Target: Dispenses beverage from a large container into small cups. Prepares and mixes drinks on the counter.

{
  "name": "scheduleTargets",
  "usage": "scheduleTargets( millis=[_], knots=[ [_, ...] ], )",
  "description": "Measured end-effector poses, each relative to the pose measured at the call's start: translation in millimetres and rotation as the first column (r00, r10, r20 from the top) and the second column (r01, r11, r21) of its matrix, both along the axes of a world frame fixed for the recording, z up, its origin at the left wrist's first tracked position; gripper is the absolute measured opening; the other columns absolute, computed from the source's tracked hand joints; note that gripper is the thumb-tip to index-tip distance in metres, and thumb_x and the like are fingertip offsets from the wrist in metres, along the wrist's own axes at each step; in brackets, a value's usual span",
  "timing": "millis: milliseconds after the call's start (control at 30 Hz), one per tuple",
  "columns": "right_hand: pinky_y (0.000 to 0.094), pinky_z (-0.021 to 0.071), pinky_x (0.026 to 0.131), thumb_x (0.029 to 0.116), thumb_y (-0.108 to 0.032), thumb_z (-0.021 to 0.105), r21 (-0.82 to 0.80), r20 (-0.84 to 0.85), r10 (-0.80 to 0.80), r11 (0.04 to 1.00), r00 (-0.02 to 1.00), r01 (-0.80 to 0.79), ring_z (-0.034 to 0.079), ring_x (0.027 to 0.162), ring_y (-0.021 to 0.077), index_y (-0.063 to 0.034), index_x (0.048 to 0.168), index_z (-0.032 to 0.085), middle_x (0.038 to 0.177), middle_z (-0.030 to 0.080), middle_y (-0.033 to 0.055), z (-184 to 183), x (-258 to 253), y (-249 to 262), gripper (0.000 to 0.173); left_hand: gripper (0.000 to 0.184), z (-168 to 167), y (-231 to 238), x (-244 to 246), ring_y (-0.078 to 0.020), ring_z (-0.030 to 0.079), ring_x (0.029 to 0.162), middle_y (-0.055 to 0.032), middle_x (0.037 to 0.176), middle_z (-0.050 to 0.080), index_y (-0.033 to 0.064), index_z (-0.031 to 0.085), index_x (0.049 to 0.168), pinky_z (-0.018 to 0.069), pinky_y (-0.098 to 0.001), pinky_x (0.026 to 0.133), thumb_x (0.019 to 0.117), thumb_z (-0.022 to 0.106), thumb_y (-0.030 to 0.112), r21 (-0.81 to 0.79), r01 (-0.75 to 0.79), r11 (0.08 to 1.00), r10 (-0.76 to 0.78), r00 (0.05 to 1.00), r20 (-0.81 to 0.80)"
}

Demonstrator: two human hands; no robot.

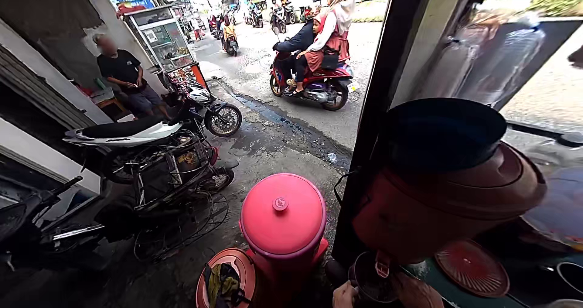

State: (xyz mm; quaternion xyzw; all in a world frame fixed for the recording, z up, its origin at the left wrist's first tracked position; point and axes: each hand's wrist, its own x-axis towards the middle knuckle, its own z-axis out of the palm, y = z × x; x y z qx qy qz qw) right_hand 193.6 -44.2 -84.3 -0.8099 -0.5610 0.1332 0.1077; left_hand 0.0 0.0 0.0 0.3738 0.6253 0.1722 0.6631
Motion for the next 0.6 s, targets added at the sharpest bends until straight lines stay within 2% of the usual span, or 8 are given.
scheduleTargets(
  millis=[33,100,200,267,367,467,533,600],
  knots=[
    [0.0669,0.054,0.078,0.1042,-0.025,0.045,-0.061,0.0,-0.021,0.998,1.0,0.021,0.072,0.096,0.0486,0.0038,0.104,0.074,0.102,0.074,0.027,9,-4,3,0.041,0.032,-82,-6,-12,-0.0177,0.06,0.097,-0.0189,0.107,0.067,-0.0133,0.064,0.11,0.0497,-0.0328,0.085,0.1034,0.036,0.002,0.263,0.098,0.96,-0.15,0.971,0.185],
    [0.0648,0.0539,0.081,0.1031,-0.023,0.048,-0.183,-0.027,0.06,0.981,0.998,-0.064,0.071,0.099,0.0474,0.0062,0.104,0.073,0.105,0.073,0.0272,23,-11,0,0.038,0.033,-138,-5,-7,-0.0146,0.058,0.094,-0.0149,0.103,0.067,-0.0087,0.068,0.103,0.0476,-0.0333,0.083,0.1031,0.04,0.01,0.267,0.06,0.962,-0.127,0.962,0.242],
    [0.0614,0.0545,0.075,0.1024,-0.026,0.05,-0.083,-0.118,0.237,0.965,0.964,-0.247,0.072,0.092,0.0431,0.0023,0.091,0.072,0.096,0.073,0.0232,9,-9,-10,0.038,0.034,-134,-3,-4,-0.0137,0.058,0.093,-0.0134,0.105,0.067,-0.0073,0.068,0.112,0.0482,-0.0325,0.084,0.1046,0.04,0.011,0.191,0.048,0.98,-0.086,0.976,0.199],
    [0.0621,0.0548,0.076,0.1028,-0.027,0.05,-0.013,-0.147,0.119,0.992,0.982,-0.122,0.073,0.093,0.0426,0.0012,0.092,0.074,0.096,0.074,0.0228,3,-5,-7,0.039,0.034,-133,-5,-4,-0.0111,0.057,0.088,-0.0113,0.101,0.067,-0.0064,0.068,0.107,0.0475,-0.0293,0.079,0.1038,0.039,0.012,0.203,0.032,0.979,-0.074,0.976,0.204],
    [0.0621,0.0521,0.088,0.106,-0.026,0.045,-0.194,-0.131,-0.071,0.98,0.989,0.045,0.07,0.107,0.0437,0.0023,0.11,0.073,0.113,0.073,0.0244,30,-4,3,0.04,0.034,-133,-5,-4,-0.0108,0.057,0.084,-0.009,0.095,0.066,-0.0058,0.068,0.103,0.0481,-0.0288,0.078,0.1039,0.04,0.012,0.2,0.011,0.98,-0.055,0.974,0.219],
    [0.057,0.0564,0.072,0.101,-0.024,0.052,-0.159,-0.017,0.11,0.981,0.994,-0.112,0.073,0.09,0.0402,0.0008,0.09,0.072,0.094,0.074,0.0215,4,-11,-9,0.034,0.032,-138,-7,-5,-0.0089,0.058,0.084,-0.0083,0.098,0.067,-0.0031,0.068,0.094,0.0484,-0.0259,0.075,0.1025,0.041,0.013,0.213,0.002,0.977,-0.054,0.97,0.237],
    [0.058,0.055,0.074,0.1029,-0.028,0.05,-0.163,-0.1,0.228,0.957,0.968,-0.242,0.072,0.092,0.0402,0.0004,0.089,0.071,0.095,0.073,0.0215,-4,-12,-13,0.038,0.032,-140,-6,-5,-0.0109,0.059,0.091,-0.0112,0.107,0.068,-0.0027,0.067,0.09,0.0491,-0.0274,0.079,0.1019,0.041,0.013,0.212,0.002,0.977,-0.057,0.966,0.252],
    [0.0579,0.0551,0.074,0.1033,-0.028,0.049,-0.079,-0.133,0.178,0.979,0.975,-0.189,0.073,0.091,0.0392,-0.0009,0.089,0.072,0.093,0.073,0.0201,-11,-9,-12,0.038,0.031,-143,-7,-5,-0.0092,0.059,0.088,-0.0094,0.104,0.068,-0.0014,0.067,0.089,0.0486,-0.0257,0.076,0.1014,0.042,0.013,0.218,-0.01,0.976,-0.048,0.965,0.259]
  ],
)
